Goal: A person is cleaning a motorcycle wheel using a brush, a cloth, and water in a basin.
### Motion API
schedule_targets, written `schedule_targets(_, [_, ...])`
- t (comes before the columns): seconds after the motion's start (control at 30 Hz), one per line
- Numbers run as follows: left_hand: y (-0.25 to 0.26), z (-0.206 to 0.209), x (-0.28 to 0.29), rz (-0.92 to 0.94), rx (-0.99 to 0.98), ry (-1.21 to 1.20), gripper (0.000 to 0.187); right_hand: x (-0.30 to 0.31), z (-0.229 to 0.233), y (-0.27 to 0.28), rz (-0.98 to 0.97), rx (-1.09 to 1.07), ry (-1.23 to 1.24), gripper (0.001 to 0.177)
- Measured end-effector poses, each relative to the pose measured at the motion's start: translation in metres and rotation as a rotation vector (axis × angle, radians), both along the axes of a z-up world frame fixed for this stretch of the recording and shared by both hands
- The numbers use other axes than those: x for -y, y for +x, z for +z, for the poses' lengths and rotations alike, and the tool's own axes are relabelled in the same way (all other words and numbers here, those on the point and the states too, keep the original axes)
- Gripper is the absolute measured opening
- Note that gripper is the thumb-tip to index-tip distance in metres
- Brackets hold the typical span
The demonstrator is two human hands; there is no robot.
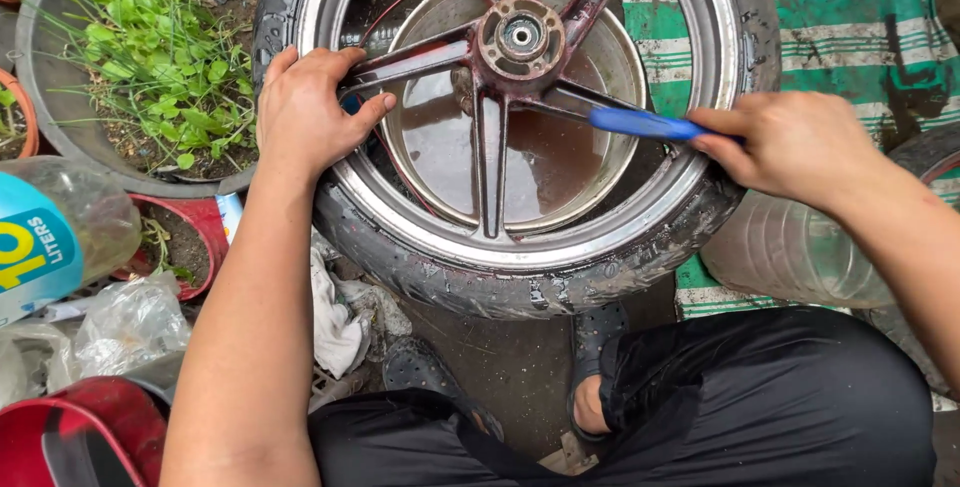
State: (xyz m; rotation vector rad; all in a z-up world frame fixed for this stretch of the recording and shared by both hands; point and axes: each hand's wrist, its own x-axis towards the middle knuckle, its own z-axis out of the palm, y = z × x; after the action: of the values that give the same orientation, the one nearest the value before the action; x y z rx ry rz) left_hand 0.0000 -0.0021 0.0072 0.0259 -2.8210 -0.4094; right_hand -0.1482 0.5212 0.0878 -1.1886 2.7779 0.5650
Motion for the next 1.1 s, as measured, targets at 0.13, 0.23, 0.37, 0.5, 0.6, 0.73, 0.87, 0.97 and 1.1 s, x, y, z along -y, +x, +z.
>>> schedule_targets(0.13, [-0.001,-0.006,-0.004,0.003,-0.019,-0.030,0.066,-0.020,0.003,0.010,-0.051,-0.099,0.055,0.047])
schedule_targets(0.23, [-0.005,-0.009,-0.001,-0.012,-0.001,-0.103,0.062,0.041,-0.009,0.009,-0.009,-0.026,-0.055,0.038])
schedule_targets(0.37, [-0.005,-0.017,0.003,-0.011,0.002,-0.144,0.054,0.076,0.005,0.020,-0.028,0.022,-0.151,0.037])
schedule_targets(0.5, [-0.002,-0.012,-0.005,0.035,0.078,-0.181,0.067,0.027,0.061,0.061,-0.458,0.279,-0.384,0.055])
schedule_targets(0.6, [0.000,-0.005,-0.013,0.104,0.151,-0.157,0.073,-0.006,0.034,0.096,-0.679,0.359,-0.160,0.086])
schedule_targets(0.73, [0.024,-0.018,-0.030,0.212,0.125,-0.103,0.077,-0.022,-0.041,0.111,-0.272,0.294,-0.156,0.115])
schedule_targets(0.87, [0.059,-0.015,-0.059,0.355,0.138,-0.041,0.094,-0.036,-0.047,0.071,-0.013,0.277,-0.162,0.113])
schedule_targets(0.97, [0.079,0.037,-0.118,0.451,0.430,-0.074,0.115,-0.051,-0.059,0.004,-0.003,0.257,-0.102,0.105])
schedule_targets(1.1, [0.082,0.036,-0.152,0.465,0.466,-0.233,0.142,-0.063,-0.042,-0.036,-0.127,-0.037,-0.090,0.112])
